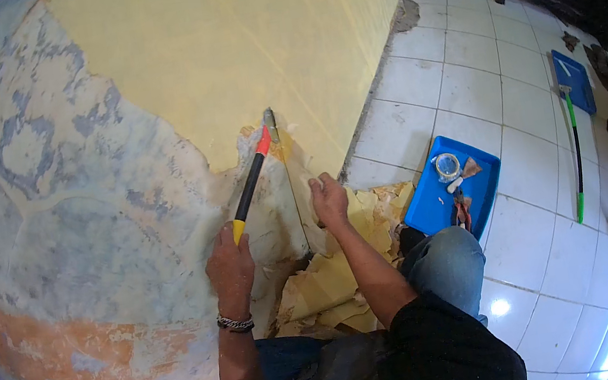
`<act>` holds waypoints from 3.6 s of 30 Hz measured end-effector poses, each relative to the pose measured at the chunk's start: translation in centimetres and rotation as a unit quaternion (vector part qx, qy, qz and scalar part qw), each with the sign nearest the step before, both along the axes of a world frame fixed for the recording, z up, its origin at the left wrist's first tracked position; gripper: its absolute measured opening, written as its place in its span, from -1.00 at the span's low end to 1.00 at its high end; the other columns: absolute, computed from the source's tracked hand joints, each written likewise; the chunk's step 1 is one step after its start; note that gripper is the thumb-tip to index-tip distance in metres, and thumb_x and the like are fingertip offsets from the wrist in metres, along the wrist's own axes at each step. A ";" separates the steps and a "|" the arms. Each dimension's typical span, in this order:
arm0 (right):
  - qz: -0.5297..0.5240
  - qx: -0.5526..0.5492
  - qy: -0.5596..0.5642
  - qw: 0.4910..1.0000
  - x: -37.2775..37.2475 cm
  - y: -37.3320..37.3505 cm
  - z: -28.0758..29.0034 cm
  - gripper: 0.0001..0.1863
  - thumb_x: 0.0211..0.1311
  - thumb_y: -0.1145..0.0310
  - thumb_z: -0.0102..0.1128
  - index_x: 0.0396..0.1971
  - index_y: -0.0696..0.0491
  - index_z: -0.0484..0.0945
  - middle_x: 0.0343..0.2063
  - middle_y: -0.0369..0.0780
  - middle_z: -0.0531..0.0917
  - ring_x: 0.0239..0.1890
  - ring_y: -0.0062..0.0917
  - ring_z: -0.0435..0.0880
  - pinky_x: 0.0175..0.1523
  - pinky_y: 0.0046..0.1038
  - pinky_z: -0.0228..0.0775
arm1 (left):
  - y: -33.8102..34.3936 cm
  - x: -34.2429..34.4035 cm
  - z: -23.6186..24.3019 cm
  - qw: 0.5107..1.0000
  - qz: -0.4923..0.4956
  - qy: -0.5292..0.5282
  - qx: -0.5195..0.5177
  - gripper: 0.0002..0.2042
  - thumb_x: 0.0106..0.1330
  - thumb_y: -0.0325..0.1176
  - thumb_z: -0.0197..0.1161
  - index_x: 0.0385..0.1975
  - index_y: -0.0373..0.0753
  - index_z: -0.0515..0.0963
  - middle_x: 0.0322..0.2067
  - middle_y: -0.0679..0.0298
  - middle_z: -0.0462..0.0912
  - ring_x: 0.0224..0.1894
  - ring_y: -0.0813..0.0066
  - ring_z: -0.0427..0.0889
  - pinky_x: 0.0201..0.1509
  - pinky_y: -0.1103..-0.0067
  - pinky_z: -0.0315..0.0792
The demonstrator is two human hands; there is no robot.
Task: Scraping old yellow wallpaper off a wall using a hand-held scraper tool.
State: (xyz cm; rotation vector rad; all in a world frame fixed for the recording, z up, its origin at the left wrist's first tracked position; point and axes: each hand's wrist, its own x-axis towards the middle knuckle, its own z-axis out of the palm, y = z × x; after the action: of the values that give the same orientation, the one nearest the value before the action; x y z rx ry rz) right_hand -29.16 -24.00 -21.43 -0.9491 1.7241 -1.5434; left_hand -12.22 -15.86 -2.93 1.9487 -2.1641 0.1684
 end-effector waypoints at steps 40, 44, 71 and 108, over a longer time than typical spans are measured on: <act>0.172 -0.057 -0.502 0.846 6.2 -0.5 15.4 -0.72 0.33 0.21 -0.04 -0.53 0.03 0.45 -0.64 -0.34 0.48 -0.60 -0.60 0.45 -0.44 -0.52 0.31 | 1.7 -3.4 4.1 0.987 -0.138 0.053 -0.053 -0.54 0.33 -0.35 0.09 0.25 -0.24 0.35 -0.31 -0.03 0.54 -0.33 -0.04 0.59 -0.29 0.22 0.49; 0.171 -0.060 -0.513 0.839 5.6 -1.1 16.0 -0.75 0.27 0.25 -0.02 -0.56 0.04 0.46 -0.64 -0.32 0.48 -0.60 -0.58 0.43 -0.46 -0.49 0.28 | 1.0 -3.8 5.0 0.991 -0.122 0.051 -0.027 -0.53 0.35 -0.29 0.07 0.26 -0.22 0.34 -0.33 -0.03 0.55 -0.33 -0.04 0.59 -0.28 0.20 0.49; 0.155 -0.032 -0.553 0.818 5.8 -3.2 11.9 -0.74 0.27 0.21 0.01 -0.54 0.04 0.46 -0.61 -0.30 0.47 -0.56 -0.54 0.44 -0.42 -0.45 0.29 | -2.0 -4.2 2.7 0.989 -0.143 -0.041 -0.008 -0.50 0.30 -0.28 0.09 0.26 -0.19 0.32 -0.36 0.00 0.61 -0.27 -0.02 0.63 -0.20 0.20 0.53; 0.153 -0.056 -0.537 0.827 4.1 -6.7 8.5 -0.76 0.21 0.26 0.02 -0.59 0.05 0.39 -0.68 -0.28 0.41 -0.64 -0.49 0.39 -0.51 -0.38 0.25 | -4.8 -5.2 1.6 0.984 -0.176 -0.018 0.033 -0.52 0.30 -0.28 0.13 0.23 -0.17 0.36 -0.29 -0.05 0.63 -0.24 -0.05 0.64 -0.19 0.16 0.52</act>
State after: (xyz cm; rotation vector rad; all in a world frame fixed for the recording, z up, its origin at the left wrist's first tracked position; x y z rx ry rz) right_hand -25.10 -30.73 -12.90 -0.2270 0.6376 -1.4955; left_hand -17.38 -20.68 -1.35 1.5674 -2.5225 0.0732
